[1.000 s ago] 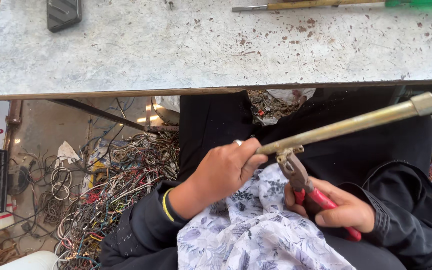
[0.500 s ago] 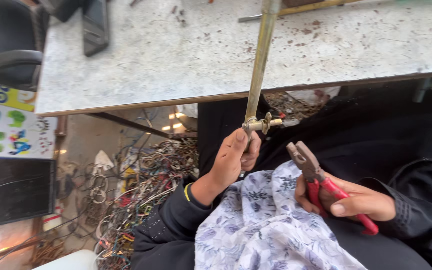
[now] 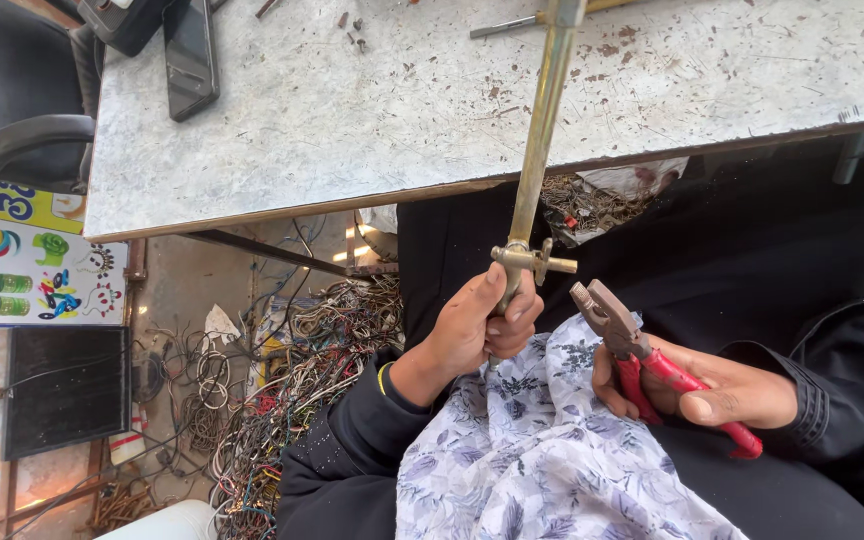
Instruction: The person sits on the floor and uses pliers and a screwdriver to adjust a brass-colored metal rod with a valve-like fitting. They repeatedly grip, twist, and pry at the fitting while rotating the rod in their hands.
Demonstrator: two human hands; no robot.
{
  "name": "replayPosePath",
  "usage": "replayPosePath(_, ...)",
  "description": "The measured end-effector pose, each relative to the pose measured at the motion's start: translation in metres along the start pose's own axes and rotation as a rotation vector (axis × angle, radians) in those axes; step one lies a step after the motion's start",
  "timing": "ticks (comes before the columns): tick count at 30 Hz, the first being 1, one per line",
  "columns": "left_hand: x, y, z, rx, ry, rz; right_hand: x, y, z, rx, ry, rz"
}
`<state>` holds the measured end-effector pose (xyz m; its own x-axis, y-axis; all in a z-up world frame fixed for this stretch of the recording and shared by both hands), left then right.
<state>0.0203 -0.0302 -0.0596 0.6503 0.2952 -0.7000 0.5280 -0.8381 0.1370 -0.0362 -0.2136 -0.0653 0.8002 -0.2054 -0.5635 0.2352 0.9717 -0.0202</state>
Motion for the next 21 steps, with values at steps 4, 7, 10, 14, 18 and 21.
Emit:
replayPosePath(4,-0.003,0.004,0.002,0.021,-0.141,-0.003,0.0,-0.001,-0.001,-0.016,-0.007,0.009)
replayPosePath(7,-0.004,0.005,0.001,0.009,-0.182,0.001,-0.001,-0.001,0.0,-0.007,-0.008,0.019)
replayPosePath(10,-0.002,0.006,-0.001,0.003,-0.134,-0.018,-0.002,-0.001,0.0,-0.011,0.011,0.021)
replayPosePath(14,0.004,0.004,-0.004,0.007,-0.001,-0.051,-0.002,0.0,0.0,-0.018,0.035,0.036)
replayPosePath(18,0.013,-0.003,-0.007,-0.019,0.231,-0.104,-0.001,0.004,0.0,0.018,0.028,0.07)
replayPosePath(21,0.018,-0.006,-0.007,-0.025,0.222,-0.18,-0.001,0.004,0.006,0.024,-0.007,0.065)
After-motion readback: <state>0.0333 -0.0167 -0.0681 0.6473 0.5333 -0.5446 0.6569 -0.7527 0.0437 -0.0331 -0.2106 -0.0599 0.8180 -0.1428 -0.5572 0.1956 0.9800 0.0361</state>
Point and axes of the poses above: each hand's wrist, its own y-axis towards the middle knuckle, its own x-axis out of the back of the hand, z = x × y, the point moved 7 cm from there along y, towards the middle knuckle, and after that the axes turned 14 degrees about z, right-handed, at the moved point
